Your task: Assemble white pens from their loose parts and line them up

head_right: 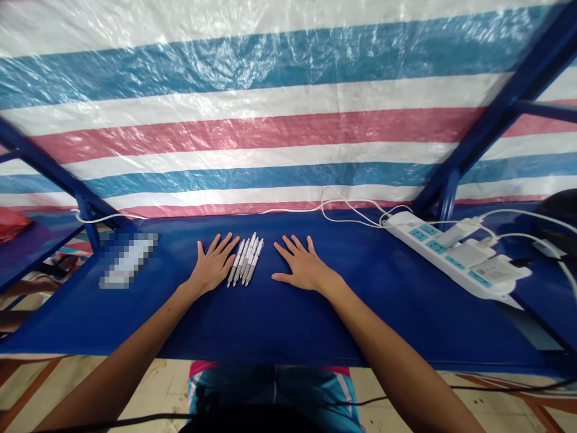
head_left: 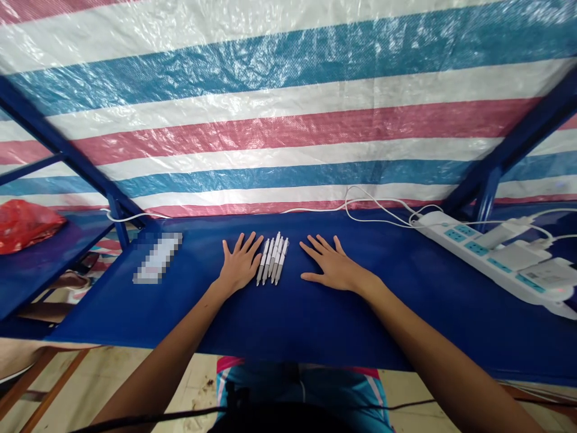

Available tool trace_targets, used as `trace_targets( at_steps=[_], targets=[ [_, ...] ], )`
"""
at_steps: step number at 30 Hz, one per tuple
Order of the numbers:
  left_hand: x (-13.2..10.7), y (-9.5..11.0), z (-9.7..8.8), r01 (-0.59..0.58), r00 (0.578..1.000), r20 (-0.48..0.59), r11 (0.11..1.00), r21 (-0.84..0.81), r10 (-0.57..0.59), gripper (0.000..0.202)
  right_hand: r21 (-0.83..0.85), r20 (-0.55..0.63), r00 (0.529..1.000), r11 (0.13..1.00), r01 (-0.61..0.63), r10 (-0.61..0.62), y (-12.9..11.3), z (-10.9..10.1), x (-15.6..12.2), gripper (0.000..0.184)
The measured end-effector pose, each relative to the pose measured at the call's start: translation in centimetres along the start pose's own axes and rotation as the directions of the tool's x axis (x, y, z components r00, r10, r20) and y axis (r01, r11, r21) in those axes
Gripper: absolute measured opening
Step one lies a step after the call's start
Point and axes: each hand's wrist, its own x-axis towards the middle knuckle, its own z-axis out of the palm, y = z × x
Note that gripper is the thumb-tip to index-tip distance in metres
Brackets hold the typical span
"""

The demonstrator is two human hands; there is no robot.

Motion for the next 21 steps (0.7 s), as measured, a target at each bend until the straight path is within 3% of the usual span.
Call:
trace_targets(
  at_steps=[10,21],
  targets=[
    [-0.4,0.0,0.4,-0.013,1.000,-0.013,0.999,0.033,0.013,0.054,-0.040,0.002,1.000,0.999,-0.021,0.021,-0.6,0.4,-0.1,0.091],
    [-0.7,1.4,1.9,0.042,0.998,-0.037,0.999,0.027,-0.041,0.057,0.004,-0.057,0.998,1.000,0.017,-0.017,0.3,0.9,0.3,0.091]
  ],
)
